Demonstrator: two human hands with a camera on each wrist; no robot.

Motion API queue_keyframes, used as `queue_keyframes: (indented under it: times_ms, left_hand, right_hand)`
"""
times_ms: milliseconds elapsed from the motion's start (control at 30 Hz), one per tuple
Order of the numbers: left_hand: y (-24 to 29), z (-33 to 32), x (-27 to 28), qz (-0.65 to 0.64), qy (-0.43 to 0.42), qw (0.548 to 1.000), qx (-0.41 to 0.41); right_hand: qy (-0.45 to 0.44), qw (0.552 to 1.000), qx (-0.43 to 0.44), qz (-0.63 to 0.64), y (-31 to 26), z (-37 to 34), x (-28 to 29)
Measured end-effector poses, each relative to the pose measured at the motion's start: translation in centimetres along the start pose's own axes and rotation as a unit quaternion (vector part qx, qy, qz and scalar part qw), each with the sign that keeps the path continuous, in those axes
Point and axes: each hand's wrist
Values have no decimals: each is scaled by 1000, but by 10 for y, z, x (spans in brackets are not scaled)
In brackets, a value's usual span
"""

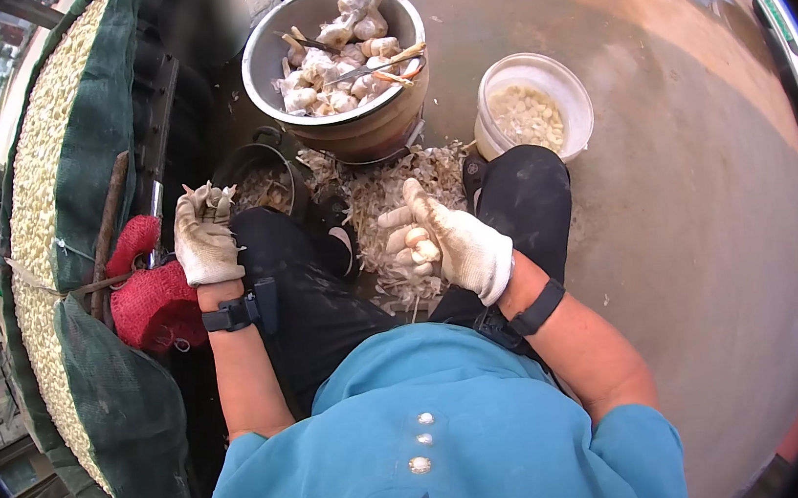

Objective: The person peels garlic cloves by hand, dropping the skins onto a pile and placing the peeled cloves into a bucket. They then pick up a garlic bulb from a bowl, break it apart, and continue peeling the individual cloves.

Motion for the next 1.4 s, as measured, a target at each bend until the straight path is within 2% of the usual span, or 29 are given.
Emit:
queue_keyframes:
  times_ms: [33, 67, 133, 233, 333, 400, 467, 533, 600, 700, 767, 800, 867, 900, 933, 1000, 1033, 1067, 1133, 1167, 1267, 1300, 1333, 1367, 1400]
  left_hand:
    - [2, -2, -2, -8, -12, 999, 31]
    - [2, -7, -4, -7, -9, 1000, 29]
    - [3, -31, -31, 90, -6, 992, 91]
    - [-19, -59, -39, 41, -65, 973, 220]
    - [-51, -99, -42, 44, -77, 920, 383]
    - [-65, -112, -47, -60, -154, 834, 527]
    - [-77, -124, -53, -145, -189, 801, 550]
    - [-84, -127, -57, -177, -199, 794, 546]
    - [-88, -123, -56, -208, -208, 788, 541]
    - [-98, -118, -46, -203, -221, 796, 526]
    - [-108, -116, -37, -202, -159, 802, 538]
    - [-117, -114, -26, -203, -160, 803, 538]
    - [-130, -109, -8, -68, -282, 842, 455]
    - [-117, -113, -21, -200, -210, 808, 513]
    - [-109, -113, -29, -156, -157, 825, 521]
    - [-86, -116, -44, 9, -196, 860, 471]
    - [-98, -107, -35, -60, -107, 822, 556]
    - [-98, -103, -34, -43, -119, 813, 568]
    - [-94, -105, -40, 7, -134, 853, 504]
    - [-92, -105, -41, 7, -136, 854, 502]
    - [-88, -101, -49, 49, -170, 873, 454]
    - [-86, -101, -55, 51, -161, 867, 468]
    - [-85, -100, -58, 53, -152, 861, 482]
    - [-97, -93, -42, -8, -178, 846, 503]
    - [-96, -95, -45, -9, -178, 847, 501]
  right_hand:
    - [-3, 1000, 4, 2, 0, 1, 1]
    - [-7, 1000, 8, 5, 1, 3, 0]
    - [-14, 1000, 22, 11, 2, 5, -1]
    - [-10, 999, 41, 12, -5, 6, -8]
    - [-5, 998, 59, 8, -4, 16, -7]
    - [-10, 997, 72, 9, -2, 20, -10]
    - [59, 988, 96, -105, -2, 17, -24]
    - [78, 988, 64, -117, -2, 13, -31]
    - [82, 957, 132, -245, 5, 19, -27]
    - [74, 963, 134, -220, 7, 17, -28]
    - [62, 960, 152, -226, 7, 18, -29]
    - [73, 966, 159, -189, 6, 18, -31]
    - [83, 970, 170, -154, 5, 20, -30]
    - [88, 963, 185, -176, 8, 23, -26]
    - [92, 955, 201, -198, 12, 27, -22]
    - [109, 964, 199, -140, 15, 35, -18]
    - [123, 967, 194, -115, 13, 36, -17]
    - [136, 969, 187, -89, 11, 37, -17]
    - [138, 969, 192, -73, 10, 44, -10]
    - [141, 969, 194, -56, 10, 48, -7]
    - [170, 956, 209, -115, 6, 58, -9]
    - [168, 951, 226, -128, 9, 64, -9]
    - [170, 960, 188, -119, 9, 65, -13]
    - [169, 952, 187, -175, 13, 70, -11]
    - [167, 941, 186, -230, 10, 71, -18]
Point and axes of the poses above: each hand's wrist, its own z-axis towards the middle knuckle, its own x-axis out of the back of the hand, y = z × x, and after that the axes turned 9 degrees about -z, right-handed
